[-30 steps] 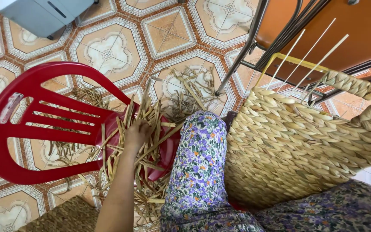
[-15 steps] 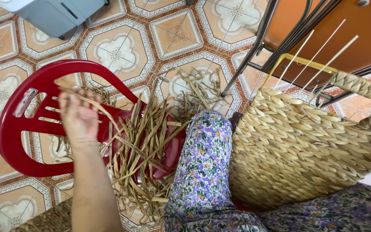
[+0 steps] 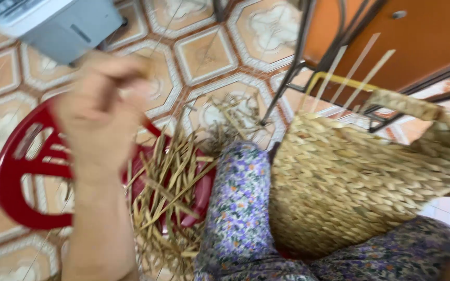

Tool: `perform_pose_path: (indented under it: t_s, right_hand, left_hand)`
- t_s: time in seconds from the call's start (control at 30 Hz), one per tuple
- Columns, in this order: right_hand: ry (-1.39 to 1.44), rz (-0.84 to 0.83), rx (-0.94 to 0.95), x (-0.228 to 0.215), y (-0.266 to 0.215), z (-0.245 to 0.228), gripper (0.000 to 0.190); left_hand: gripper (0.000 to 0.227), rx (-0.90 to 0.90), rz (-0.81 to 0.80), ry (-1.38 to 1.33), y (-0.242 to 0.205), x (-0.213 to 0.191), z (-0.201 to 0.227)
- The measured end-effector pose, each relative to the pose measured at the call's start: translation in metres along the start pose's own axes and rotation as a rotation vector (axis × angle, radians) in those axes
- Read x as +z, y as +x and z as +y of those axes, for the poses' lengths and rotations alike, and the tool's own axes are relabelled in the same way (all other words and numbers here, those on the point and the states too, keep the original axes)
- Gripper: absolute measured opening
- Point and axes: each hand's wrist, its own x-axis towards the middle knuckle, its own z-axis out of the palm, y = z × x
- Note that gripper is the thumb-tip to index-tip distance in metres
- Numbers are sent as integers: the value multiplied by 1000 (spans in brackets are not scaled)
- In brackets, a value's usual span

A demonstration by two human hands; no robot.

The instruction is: The person is weaving a bag using natural fibers, carefully intertwining the strands and trimming excess material.

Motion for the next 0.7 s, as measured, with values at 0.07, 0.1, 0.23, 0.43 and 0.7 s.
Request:
perform_pose_path:
  t_s: [0.07, 0.1, 0.23, 0.43, 0.7]
  right_hand:
    - [-18, 67, -36, 37, -27, -81, 17]
    - [-38, 107, -54, 103, -19, -137, 17]
    - [-282, -215, 56, 203, -88, -239, 33]
    - [-64, 51, 112, 161, -91, -209, 14]
    - [-300, 303, -115, -124, -60, -229, 8]
  left_hand:
    - [19, 7, -306, 137, 1, 75, 35]
    - [19, 31, -327, 99, -6, 108, 40]
    - [15, 66, -585, -75, -41, 216, 56]
    - [18, -107, -750, -302, -74, 293, 55]
    - [17, -177, -736, -207, -46, 334, 33]
